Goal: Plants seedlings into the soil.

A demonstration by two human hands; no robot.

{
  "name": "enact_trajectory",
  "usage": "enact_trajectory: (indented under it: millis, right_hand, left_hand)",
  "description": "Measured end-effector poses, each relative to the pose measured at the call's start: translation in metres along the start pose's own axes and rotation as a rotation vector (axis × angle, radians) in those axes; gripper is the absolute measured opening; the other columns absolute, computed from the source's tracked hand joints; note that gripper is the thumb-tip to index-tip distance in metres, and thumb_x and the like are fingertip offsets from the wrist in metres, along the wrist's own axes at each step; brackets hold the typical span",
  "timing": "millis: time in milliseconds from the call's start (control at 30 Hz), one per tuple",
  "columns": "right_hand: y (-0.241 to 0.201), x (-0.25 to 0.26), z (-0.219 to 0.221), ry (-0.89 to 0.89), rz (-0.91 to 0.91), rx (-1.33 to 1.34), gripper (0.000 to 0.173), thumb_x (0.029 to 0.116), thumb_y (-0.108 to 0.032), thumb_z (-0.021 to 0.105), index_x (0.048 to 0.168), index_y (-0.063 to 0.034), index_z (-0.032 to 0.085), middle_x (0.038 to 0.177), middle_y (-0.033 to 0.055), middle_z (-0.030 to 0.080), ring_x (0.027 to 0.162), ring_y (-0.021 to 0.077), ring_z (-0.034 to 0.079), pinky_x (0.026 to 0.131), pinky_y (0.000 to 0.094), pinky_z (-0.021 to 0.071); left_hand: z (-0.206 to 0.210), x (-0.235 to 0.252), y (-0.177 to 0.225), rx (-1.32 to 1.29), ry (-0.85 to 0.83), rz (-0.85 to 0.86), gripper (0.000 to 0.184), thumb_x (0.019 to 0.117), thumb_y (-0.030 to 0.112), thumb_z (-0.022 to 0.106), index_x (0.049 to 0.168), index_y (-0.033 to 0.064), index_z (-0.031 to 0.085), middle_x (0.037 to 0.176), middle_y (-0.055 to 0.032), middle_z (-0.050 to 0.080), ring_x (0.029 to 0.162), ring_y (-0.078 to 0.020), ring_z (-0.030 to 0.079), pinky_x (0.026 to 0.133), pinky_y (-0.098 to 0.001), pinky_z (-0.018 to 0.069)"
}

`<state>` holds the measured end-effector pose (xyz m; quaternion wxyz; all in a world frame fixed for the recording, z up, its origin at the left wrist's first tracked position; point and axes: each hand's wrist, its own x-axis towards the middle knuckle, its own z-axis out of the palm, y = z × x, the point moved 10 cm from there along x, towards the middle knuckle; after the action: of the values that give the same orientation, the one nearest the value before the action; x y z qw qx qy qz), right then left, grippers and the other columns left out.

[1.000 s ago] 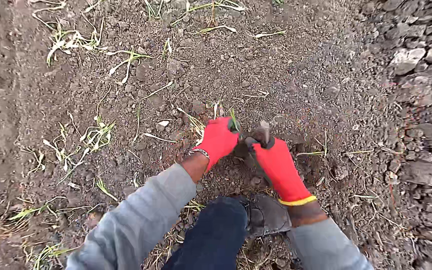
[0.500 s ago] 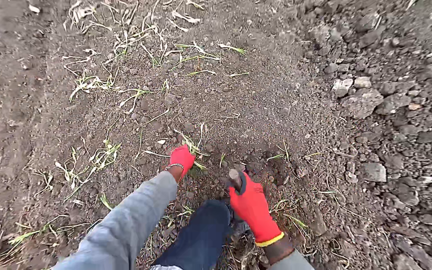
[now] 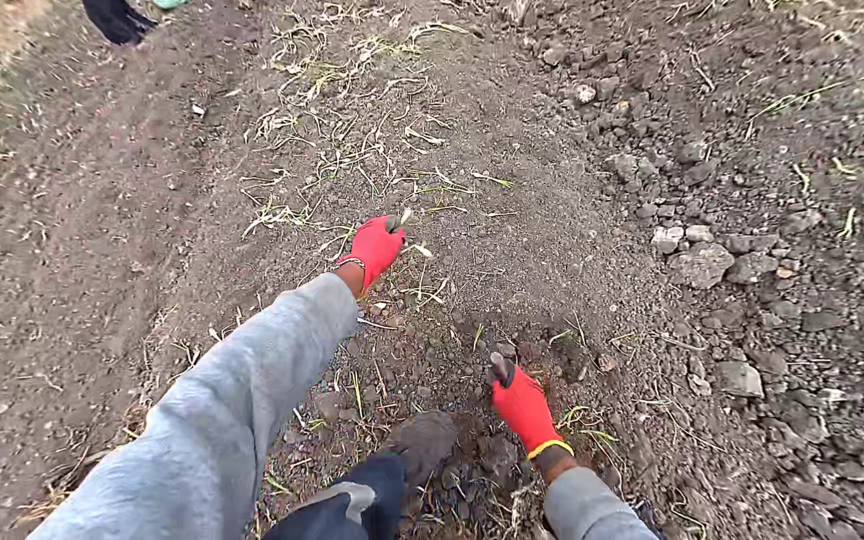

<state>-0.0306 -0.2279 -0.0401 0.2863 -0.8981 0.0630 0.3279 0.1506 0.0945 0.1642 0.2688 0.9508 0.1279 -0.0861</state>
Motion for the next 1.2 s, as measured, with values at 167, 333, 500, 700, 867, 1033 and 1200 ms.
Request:
enact_trajectory:
  millis: [167,333,500,700,867,1033,1200]
  right_hand:
    - [0.026,-0.017,0.063,-0.084,0.052,-0.155,0.058,0.0958,-0.037,0.061,0.147,-0.0114,0.050,0.120,0.0179,0.070,0.113,0.0355,0.068,0.096,0.0573,0.0535]
    - [0.030,-0.006,0.062,0.023,0.187,-0.142,0.058,0.0947,-0.036,0.063,0.146,-0.0131,0.052,0.117,0.0177,0.071,0.110,0.0370,0.069,0.093,0.0593,0.0536]
    - [0.028,0.008,0.053,0.169,0.180,-0.209,0.055,0.0911,-0.030,0.067,0.143,-0.0127,0.059,0.113,0.0192,0.073,0.107,0.0387,0.071,0.092,0.0631,0.0531]
    - [0.016,0.026,0.044,0.146,0.332,-0.263,0.048,0.0931,-0.035,0.065,0.136,-0.0139,0.062,0.113,0.0193,0.072,0.109,0.0391,0.069,0.093,0.0626,0.0521]
    - [0.017,0.011,0.055,0.208,0.406,-0.188,0.053,0.0943,-0.036,0.064,0.142,-0.0132,0.058,0.113,0.0193,0.073,0.109,0.0385,0.069,0.093,0.0619,0.0523]
    - [0.007,0.040,0.040,0.142,0.354,-0.222,0.042,0.0967,-0.039,0.061,0.126,-0.0088,0.065,0.108,0.0192,0.071,0.106,0.0379,0.068,0.092,0.0615,0.0517]
    - [-0.103,-0.002,-0.082,0.410,0.009,0.113,0.031,0.0987,-0.044,0.063,0.102,-0.0139,0.068,0.066,0.0053,0.060,0.050,0.0214,0.058,0.045,0.0453,0.0501]
  left_hand:
    - [0.061,-0.003,-0.059,0.120,-0.259,0.052,0.032,0.1077,0.029,0.052,0.113,0.0045,0.071,0.107,-0.0204,0.071,0.105,-0.0369,0.068,0.095,-0.0631,0.0510]
    - [0.157,-0.008,-0.136,0.251,-0.420,0.104,0.028,0.1042,0.023,0.053,0.120,0.0078,0.070,0.117,-0.0189,0.070,0.116,-0.0365,0.066,0.100,-0.0613,0.0503]
    - [0.219,0.023,-0.144,0.134,-0.401,0.102,0.043,0.1006,0.036,0.060,0.136,0.0119,0.062,0.127,-0.0176,0.068,0.119,-0.0358,0.066,0.099,-0.0598,0.0528]
    - [0.265,0.042,-0.128,0.077,-0.425,0.081,0.057,0.1012,0.032,0.062,0.150,0.0072,0.047,0.131,-0.0234,0.065,0.114,-0.0425,0.068,0.092,-0.0633,0.0556]
    - [0.223,0.039,-0.138,-0.086,-0.416,0.186,0.037,0.1024,0.019,0.060,0.139,0.0125,0.064,0.130,-0.0183,0.068,0.123,-0.0358,0.064,0.106,-0.0592,0.0495]
    - [0.186,-0.008,-0.186,-0.012,-0.551,0.203,0.037,0.0999,0.020,0.062,0.137,0.0165,0.067,0.131,-0.0144,0.066,0.122,-0.0306,0.064,0.107,-0.0528,0.0491]
    - [0.196,-0.043,-0.212,-0.098,-0.528,0.136,0.024,0.0979,0.018,0.068,0.120,0.0126,0.075,0.116,-0.0125,0.073,0.111,-0.0278,0.068,0.102,-0.0522,0.0524]
